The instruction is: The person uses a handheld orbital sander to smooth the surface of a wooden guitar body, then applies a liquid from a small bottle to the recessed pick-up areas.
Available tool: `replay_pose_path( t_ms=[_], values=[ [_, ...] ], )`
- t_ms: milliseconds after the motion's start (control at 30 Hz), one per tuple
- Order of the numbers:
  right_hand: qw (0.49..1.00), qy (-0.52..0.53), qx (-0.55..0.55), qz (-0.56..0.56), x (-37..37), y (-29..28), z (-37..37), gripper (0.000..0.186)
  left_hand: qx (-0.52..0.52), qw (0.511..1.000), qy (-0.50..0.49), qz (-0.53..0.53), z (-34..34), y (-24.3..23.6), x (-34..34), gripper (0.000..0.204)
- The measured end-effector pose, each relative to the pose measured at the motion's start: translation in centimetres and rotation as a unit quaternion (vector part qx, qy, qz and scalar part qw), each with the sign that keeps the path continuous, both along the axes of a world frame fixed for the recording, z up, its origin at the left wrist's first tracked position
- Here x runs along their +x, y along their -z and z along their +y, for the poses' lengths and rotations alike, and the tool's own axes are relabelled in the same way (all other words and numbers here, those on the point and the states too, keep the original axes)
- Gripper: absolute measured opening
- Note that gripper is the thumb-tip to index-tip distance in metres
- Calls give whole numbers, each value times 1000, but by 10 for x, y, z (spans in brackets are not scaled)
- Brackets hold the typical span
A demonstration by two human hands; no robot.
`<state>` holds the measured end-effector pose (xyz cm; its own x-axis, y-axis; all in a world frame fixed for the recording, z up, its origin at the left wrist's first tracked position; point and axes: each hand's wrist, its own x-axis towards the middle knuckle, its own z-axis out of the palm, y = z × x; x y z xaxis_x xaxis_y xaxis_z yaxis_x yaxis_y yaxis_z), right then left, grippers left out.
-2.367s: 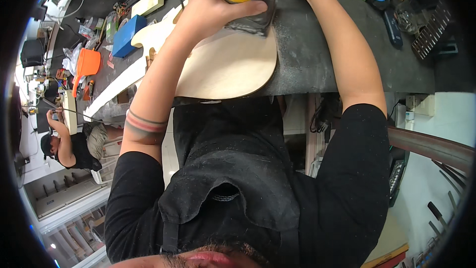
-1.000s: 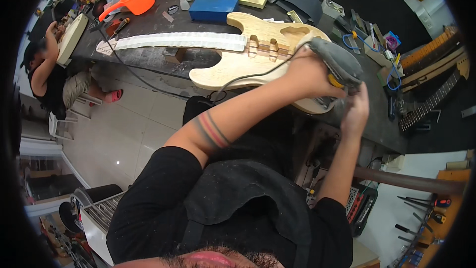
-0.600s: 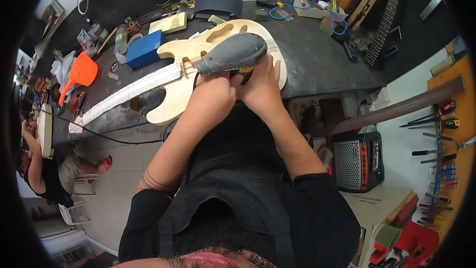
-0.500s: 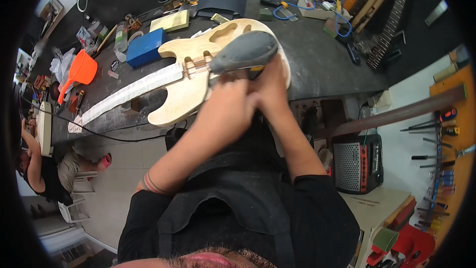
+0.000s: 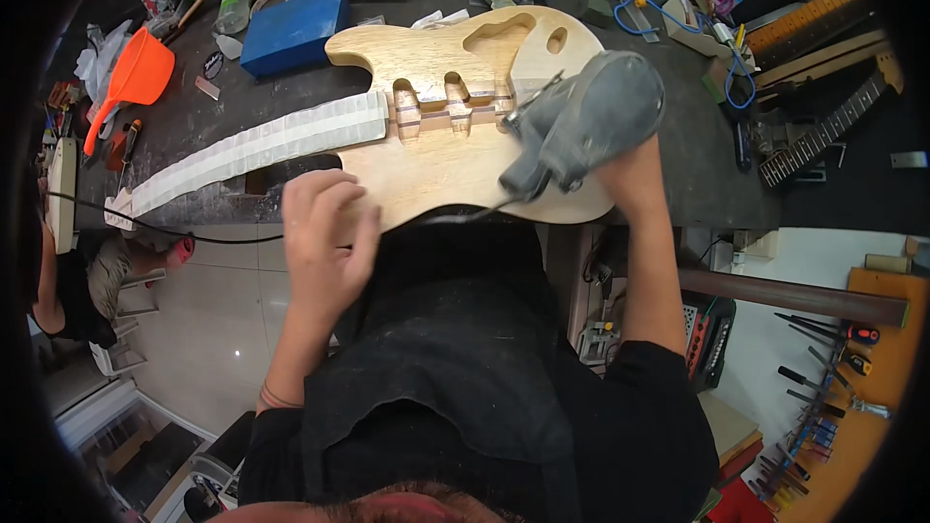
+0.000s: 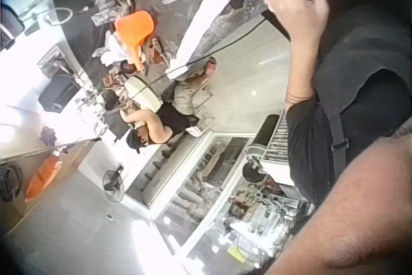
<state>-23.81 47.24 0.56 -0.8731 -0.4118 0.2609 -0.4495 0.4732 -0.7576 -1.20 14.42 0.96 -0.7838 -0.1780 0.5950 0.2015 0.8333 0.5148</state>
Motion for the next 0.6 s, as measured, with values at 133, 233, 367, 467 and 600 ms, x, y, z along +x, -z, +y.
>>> replay_pose_path(
  t_ms=[133, 233, 367, 467, 600],
  values=[
    [992, -83, 50, 77, 37, -19, -13, 65, -10, 996, -10, -86, -19, 1, 13, 36],
    [993, -106, 16, 46, 33, -27, -10, 74, -18, 994, 8, -104, -21, -1, 12, 37],
    [997, -60, 7, 53, -11, -23, -4, 74, -18, 993, 26, -111, -19, -4, 5, 39],
    [998, -58, -11, 28, -39, -20, 0, 75, -49, 988, 54, -136, -20, -7, 3, 41],
    [995, -75, 12, 59, -32, -18, 5, 79, -53, 984, 73, -156, -23, -12, 3, 43]
  ],
)
